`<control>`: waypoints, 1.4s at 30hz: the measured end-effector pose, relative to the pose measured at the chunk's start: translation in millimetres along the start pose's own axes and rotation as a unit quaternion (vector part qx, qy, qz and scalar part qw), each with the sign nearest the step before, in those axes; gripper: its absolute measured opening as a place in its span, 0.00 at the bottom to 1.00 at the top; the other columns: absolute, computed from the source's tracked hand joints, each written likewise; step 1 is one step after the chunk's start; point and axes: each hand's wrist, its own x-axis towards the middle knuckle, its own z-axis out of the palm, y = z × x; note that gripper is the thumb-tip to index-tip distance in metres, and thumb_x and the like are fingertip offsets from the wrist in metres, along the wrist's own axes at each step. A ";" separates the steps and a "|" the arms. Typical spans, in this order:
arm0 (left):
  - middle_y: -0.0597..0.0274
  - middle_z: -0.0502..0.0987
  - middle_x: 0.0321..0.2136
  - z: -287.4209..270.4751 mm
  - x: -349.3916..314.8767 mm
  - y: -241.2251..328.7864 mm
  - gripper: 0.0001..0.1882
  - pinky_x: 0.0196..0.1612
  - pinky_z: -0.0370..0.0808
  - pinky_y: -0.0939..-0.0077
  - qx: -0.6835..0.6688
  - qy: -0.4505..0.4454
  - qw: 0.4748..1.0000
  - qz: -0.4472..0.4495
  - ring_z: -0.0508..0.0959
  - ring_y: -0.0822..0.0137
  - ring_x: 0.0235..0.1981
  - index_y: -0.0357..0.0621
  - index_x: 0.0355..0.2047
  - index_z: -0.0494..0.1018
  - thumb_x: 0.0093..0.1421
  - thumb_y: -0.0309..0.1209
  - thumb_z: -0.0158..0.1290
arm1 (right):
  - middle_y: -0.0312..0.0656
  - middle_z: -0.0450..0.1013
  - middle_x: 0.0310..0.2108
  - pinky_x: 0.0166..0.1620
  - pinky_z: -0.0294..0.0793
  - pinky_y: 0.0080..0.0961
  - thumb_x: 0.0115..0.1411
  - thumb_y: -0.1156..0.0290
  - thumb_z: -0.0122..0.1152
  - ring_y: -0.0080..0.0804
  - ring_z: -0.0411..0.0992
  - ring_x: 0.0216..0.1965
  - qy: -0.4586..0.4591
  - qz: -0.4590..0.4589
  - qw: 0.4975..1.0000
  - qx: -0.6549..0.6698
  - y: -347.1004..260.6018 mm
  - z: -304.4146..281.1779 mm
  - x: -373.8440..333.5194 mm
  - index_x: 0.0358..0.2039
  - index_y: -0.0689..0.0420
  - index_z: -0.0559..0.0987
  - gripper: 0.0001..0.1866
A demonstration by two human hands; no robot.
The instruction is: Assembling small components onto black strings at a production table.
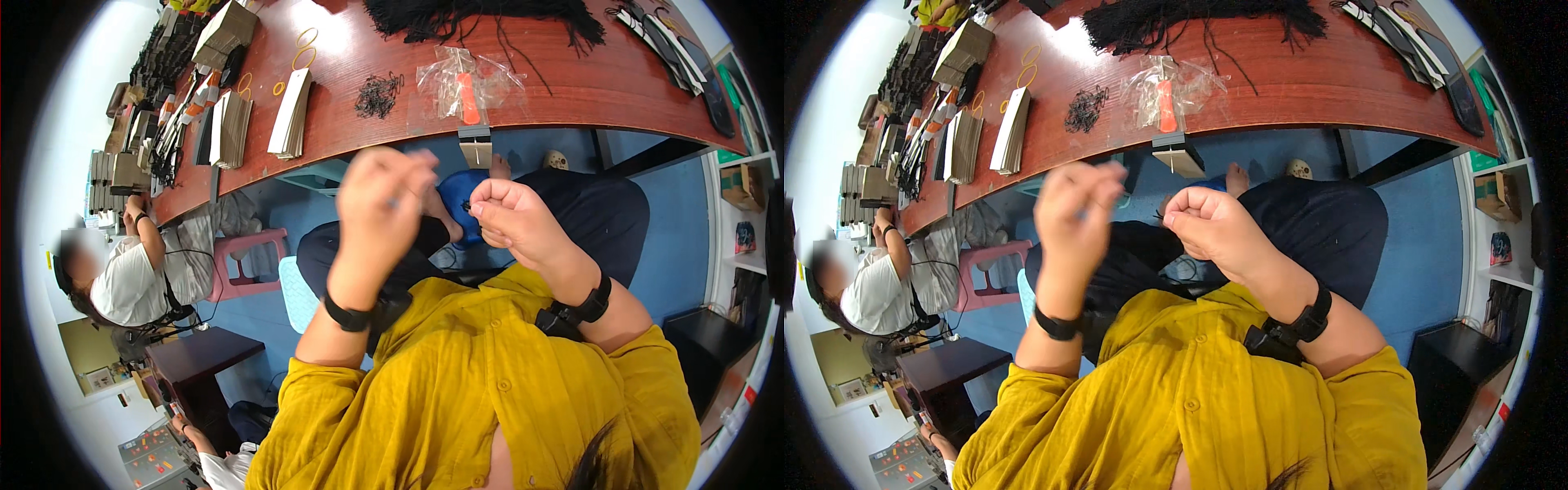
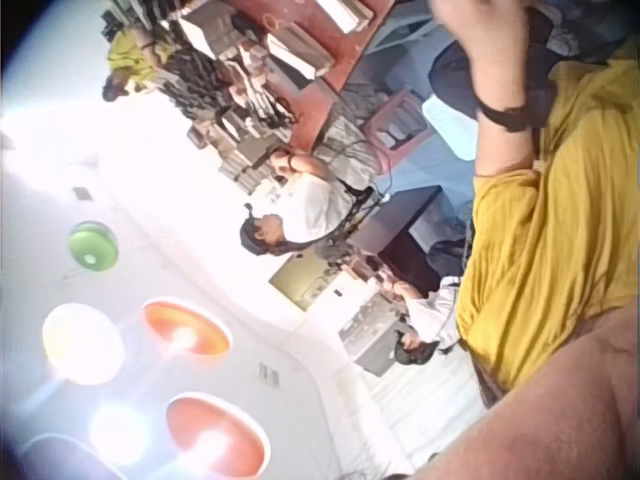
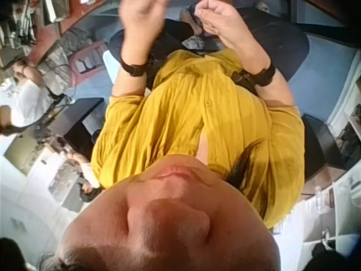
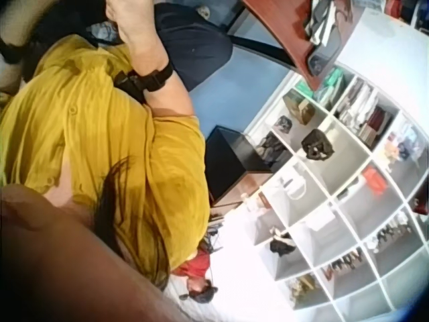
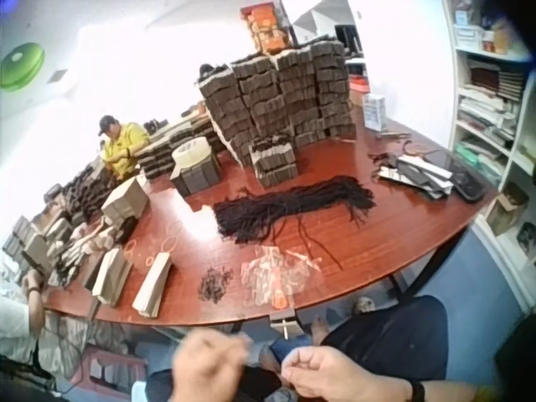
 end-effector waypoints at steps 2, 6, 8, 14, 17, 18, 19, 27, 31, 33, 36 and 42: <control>0.59 0.73 0.23 -13.4 24.1 -30.4 0.05 0.29 0.69 0.77 0.106 0.046 0.993 -0.011 0.73 0.66 0.25 0.39 0.30 0.76 0.52 0.25 0.54 | 0.27 0.60 0.16 0.17 0.49 0.12 0.59 0.77 0.49 0.11 0.52 0.13 0.021 0.002 1.000 -0.011 1.2 0.2 -2.1 0.29 0.59 0.70 0.02; 0.57 0.72 0.24 -16.5 38.9 -54.4 0.05 0.30 0.70 0.72 0.141 -0.003 0.983 -0.122 0.74 0.61 0.25 0.40 0.29 0.75 0.52 0.26 0.54 | 0.27 0.60 0.16 0.17 0.50 0.12 0.59 0.77 0.50 0.11 0.52 0.14 0.017 0.013 1.000 -0.005 4.6 0.5 -3.7 0.29 0.59 0.69 0.02; 0.57 0.72 0.25 -16.5 42.0 -57.1 0.05 0.30 0.70 0.72 0.151 -0.013 0.981 -0.124 0.74 0.62 0.25 0.40 0.29 0.74 0.52 0.27 0.53 | 0.27 0.60 0.16 0.17 0.50 0.11 0.59 0.76 0.50 0.11 0.53 0.14 0.023 0.019 0.999 -0.032 2.3 3.3 -4.7 0.29 0.59 0.69 0.02; 0.57 0.71 0.24 -13.7 46.9 -68.4 0.06 0.30 0.70 0.68 0.204 0.024 0.974 -0.096 0.74 0.57 0.26 0.40 0.29 0.73 0.52 0.28 0.54 | 0.28 0.60 0.16 0.17 0.51 0.11 0.59 0.77 0.50 0.11 0.54 0.14 0.017 0.012 0.999 -0.028 2.8 0.6 -3.8 0.28 0.58 0.70 0.02; 0.56 0.71 0.24 -18.3 47.5 -67.6 0.05 0.30 0.70 0.67 0.176 -0.009 0.980 -0.097 0.74 0.56 0.26 0.40 0.28 0.73 0.52 0.28 0.54 | 0.28 0.60 0.16 0.17 0.51 0.11 0.59 0.76 0.50 0.11 0.54 0.14 0.011 0.006 1.000 -0.024 3.3 0.3 -3.5 0.29 0.58 0.69 0.02; 0.56 0.71 0.23 -19.0 47.9 -69.2 0.06 0.29 0.69 0.70 0.194 -0.007 0.978 -0.072 0.73 0.60 0.24 0.39 0.29 0.74 0.52 0.28 0.54 | 0.28 0.60 0.16 0.17 0.51 0.11 0.59 0.76 0.50 0.11 0.54 0.14 0.010 0.007 1.000 -0.025 3.5 1.2 -3.5 0.29 0.58 0.69 0.02; 0.57 0.71 0.22 -19.7 48.4 -71.1 0.06 0.28 0.68 0.73 0.211 -0.004 0.976 -0.048 0.72 0.64 0.22 0.37 0.29 0.74 0.52 0.28 0.55 | 0.28 0.60 0.16 0.17 0.52 0.11 0.59 0.76 0.50 0.11 0.54 0.14 0.012 0.009 1.000 -0.025 3.5 2.2 -3.5 0.29 0.58 0.69 0.02; 0.58 0.74 0.23 -19.1 47.6 -87.5 0.07 0.27 0.69 0.77 0.193 0.033 0.977 -0.078 0.73 0.69 0.22 0.39 0.32 0.76 0.53 0.28 0.54 | 0.28 0.61 0.16 0.17 0.52 0.11 0.59 0.75 0.50 0.11 0.54 0.14 0.015 0.008 0.999 -0.029 3.4 1.5 -3.1 0.29 0.58 0.69 0.02; 0.61 0.77 0.24 -19.9 45.6 -96.1 0.08 0.28 0.69 0.82 0.111 0.048 0.980 -0.156 0.73 0.76 0.23 0.38 0.35 0.76 0.55 0.27 0.53 | 0.28 0.61 0.16 0.18 0.52 0.11 0.59 0.76 0.50 0.11 0.55 0.14 0.017 0.008 0.999 -0.031 1.7 5.3 -3.4 0.29 0.58 0.69 0.02; 0.60 0.76 0.24 -20.3 45.8 -94.6 0.07 0.28 0.70 0.80 0.056 0.056 0.978 -0.195 0.74 0.74 0.23 0.38 0.33 0.76 0.55 0.27 0.53 | 0.28 0.61 0.16 0.18 0.53 0.10 0.59 0.76 0.50 0.11 0.55 0.14 0.015 0.002 0.999 -0.031 1.5 5.7 -3.5 0.29 0.58 0.69 0.02; 0.63 0.75 0.22 -22.1 43.0 -99.8 0.06 0.28 0.69 0.81 0.002 0.064 0.972 -0.227 0.73 0.76 0.22 0.38 0.32 0.76 0.54 0.26 0.53 | 0.28 0.61 0.17 0.18 0.53 0.10 0.59 0.75 0.50 0.11 0.55 0.14 0.015 -0.002 0.999 -0.032 2.1 7.0 -4.3 0.29 0.57 0.69 0.02; 0.66 0.74 0.24 -19.9 34.1 -57.2 0.05 0.30 0.69 0.86 -0.166 0.055 0.954 -0.243 0.72 0.79 0.25 0.37 0.34 0.72 0.56 0.23 0.52 | 0.27 0.62 0.18 0.19 0.55 0.09 0.60 0.76 0.50 0.10 0.57 0.16 0.014 -0.020 0.999 -0.029 -0.1 8.3 -6.0 0.29 0.57 0.69 0.02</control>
